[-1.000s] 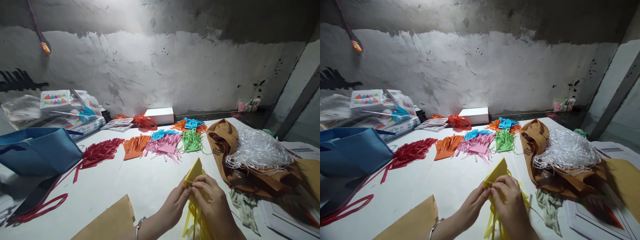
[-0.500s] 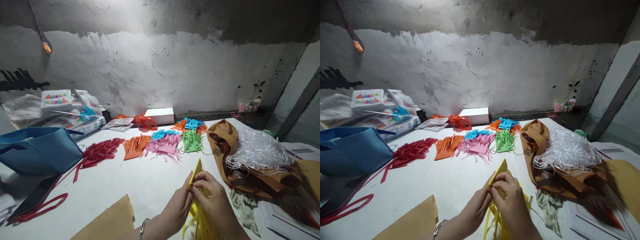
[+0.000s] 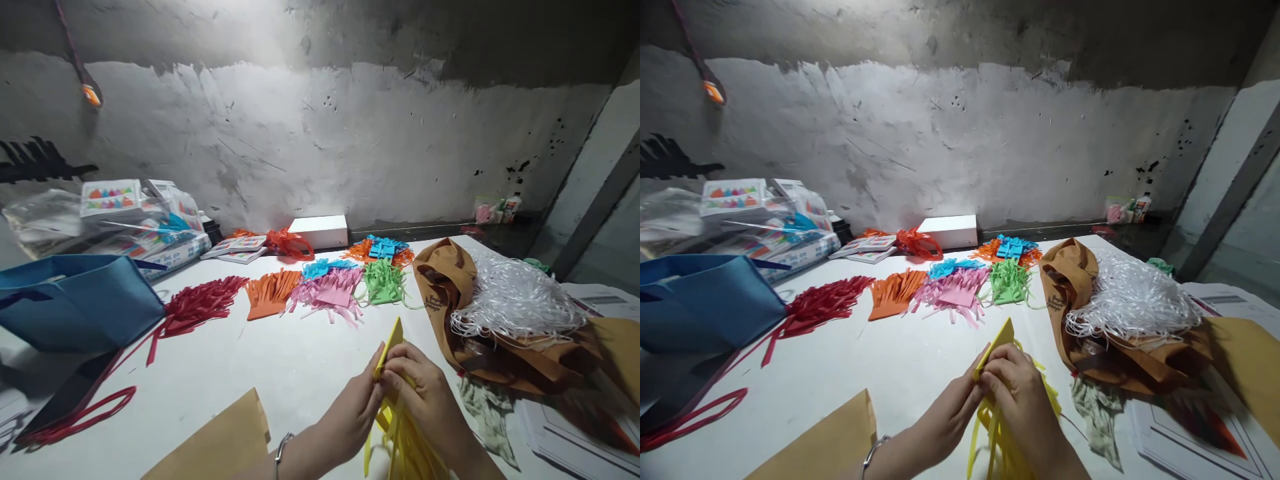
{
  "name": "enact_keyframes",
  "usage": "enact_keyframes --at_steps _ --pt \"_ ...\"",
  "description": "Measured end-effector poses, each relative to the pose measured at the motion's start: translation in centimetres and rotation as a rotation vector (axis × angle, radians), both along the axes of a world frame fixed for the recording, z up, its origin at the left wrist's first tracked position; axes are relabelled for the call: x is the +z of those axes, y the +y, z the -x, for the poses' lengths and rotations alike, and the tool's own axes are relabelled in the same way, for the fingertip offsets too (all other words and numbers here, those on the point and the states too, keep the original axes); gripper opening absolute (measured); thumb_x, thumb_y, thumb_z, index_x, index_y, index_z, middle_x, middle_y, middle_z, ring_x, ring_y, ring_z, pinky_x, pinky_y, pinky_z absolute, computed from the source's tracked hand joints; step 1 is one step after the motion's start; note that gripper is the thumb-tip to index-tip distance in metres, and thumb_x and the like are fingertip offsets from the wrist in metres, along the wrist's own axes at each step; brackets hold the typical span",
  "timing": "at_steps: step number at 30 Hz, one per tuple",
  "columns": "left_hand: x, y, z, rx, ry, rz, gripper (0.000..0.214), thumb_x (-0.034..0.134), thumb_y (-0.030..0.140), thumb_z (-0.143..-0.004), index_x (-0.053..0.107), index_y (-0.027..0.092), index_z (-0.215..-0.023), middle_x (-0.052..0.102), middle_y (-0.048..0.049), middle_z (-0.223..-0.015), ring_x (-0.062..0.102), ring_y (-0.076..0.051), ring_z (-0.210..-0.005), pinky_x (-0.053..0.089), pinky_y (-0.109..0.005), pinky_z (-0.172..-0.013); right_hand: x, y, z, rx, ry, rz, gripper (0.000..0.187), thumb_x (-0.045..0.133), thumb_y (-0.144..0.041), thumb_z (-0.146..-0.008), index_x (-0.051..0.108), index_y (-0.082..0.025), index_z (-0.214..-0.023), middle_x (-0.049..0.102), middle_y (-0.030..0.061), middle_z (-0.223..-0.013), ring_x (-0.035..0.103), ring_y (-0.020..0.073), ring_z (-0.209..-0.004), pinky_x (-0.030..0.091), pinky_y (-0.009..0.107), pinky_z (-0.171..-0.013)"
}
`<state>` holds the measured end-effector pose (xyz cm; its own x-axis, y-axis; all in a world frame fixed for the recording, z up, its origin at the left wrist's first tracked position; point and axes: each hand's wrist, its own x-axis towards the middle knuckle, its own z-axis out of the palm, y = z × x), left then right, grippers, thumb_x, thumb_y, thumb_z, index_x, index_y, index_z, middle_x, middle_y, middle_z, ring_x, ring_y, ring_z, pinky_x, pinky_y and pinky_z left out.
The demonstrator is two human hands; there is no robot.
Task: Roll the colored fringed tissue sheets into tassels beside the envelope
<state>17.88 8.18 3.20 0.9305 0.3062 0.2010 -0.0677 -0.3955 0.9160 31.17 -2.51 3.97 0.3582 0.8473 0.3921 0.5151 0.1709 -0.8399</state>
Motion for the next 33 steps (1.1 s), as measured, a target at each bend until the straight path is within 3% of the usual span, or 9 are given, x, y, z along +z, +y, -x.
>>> enact_keyframes --at_steps 5,16,33 --pt "0.0 0.1 0.0 -0.001 0.0 -0.007 0.06 0.033 0.042 -0.107 0.013 0.025 -0.161 0.048 -0.0137 -0.154 0.05 -0.027 -0.135 0.039 -0.045 -0.113 0.0 -0.3 -0.4 0.048 -0.01 -0.011 0.022 0.05 -0.029 -0.1 0.07 -0.023 -0.093 0.061 0.0044 -0.102 0.06 0.0185 -0.099 0.047 0.031 -0.088" --pt "-1.2 0.2 -0.2 0.004 0.005 -0.042 0.06 0.031 0.043 -0.107 0.013 0.024 -0.161 0.05 -0.0133 -0.153 0.054 -0.027 -0.133 0.039 -0.047 -0.114 0.6 -0.3 -0.1 0.021 0.049 -0.009 0.016 0.06 -0.028 -0.095 0.071 -0.022 -0.085 0.06 0.0036 -0.099 0.061 0.018 -0.097 0.049 0.029 -0.085" --pt "-0.9 0.0 -0.2 0.014 0.009 -0.035 0.06 0.034 0.041 -0.107 0.016 0.024 -0.161 0.052 -0.0137 -0.151 0.056 -0.028 -0.131 0.04 -0.048 -0.113 0.6 -0.4 -0.3 0.056 0.047 0.012 0.02 0.055 -0.028 -0.097 0.071 -0.023 -0.086 0.06 0.0037 -0.098 0.06 0.0191 -0.097 0.047 0.031 -0.086"
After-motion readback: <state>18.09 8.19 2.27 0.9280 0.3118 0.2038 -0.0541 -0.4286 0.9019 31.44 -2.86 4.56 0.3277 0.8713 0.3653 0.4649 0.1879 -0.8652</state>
